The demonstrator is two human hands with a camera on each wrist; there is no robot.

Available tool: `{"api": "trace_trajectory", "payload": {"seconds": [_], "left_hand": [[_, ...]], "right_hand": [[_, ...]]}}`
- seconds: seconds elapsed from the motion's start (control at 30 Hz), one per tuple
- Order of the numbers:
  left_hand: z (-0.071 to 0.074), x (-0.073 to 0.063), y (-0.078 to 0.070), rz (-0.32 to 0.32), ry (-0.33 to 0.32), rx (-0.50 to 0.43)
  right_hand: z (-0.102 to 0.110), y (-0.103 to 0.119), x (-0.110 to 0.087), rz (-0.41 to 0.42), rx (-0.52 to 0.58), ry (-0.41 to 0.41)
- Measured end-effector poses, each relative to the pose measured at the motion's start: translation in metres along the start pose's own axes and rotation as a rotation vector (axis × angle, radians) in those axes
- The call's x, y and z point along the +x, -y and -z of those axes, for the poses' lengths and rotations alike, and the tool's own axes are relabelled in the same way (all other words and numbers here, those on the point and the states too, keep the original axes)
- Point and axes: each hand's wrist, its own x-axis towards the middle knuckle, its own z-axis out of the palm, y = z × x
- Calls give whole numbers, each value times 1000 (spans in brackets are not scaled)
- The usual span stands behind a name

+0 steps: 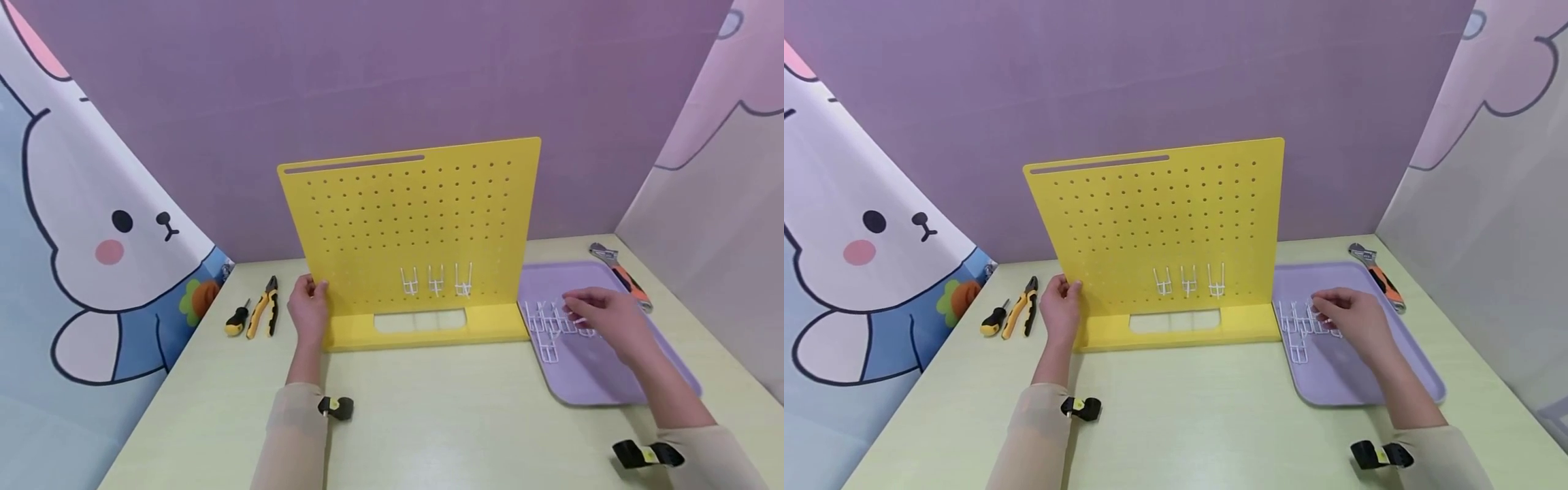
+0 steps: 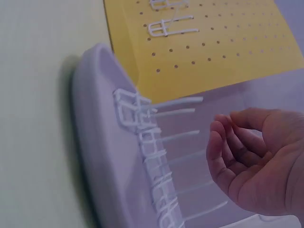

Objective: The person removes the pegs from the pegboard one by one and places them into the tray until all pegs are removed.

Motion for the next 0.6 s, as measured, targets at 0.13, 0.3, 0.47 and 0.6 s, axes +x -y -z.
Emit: {"api": "trace_trajectory", "payload": {"seconds": [0.13,0.3,0.47,0.6], "left_hand": [[0,-1,0,6,6,-2],[1,-2,0,8,15,-5],[1,0,-1,4,18,2],[0,0,0,3,17,1]], "right_hand": [[-4,14,5,31,49,-64],[-14,32,12,99,117,-94],[-27,48,20,100,123,-79],[-38,54,24,77,121,-46]]}}
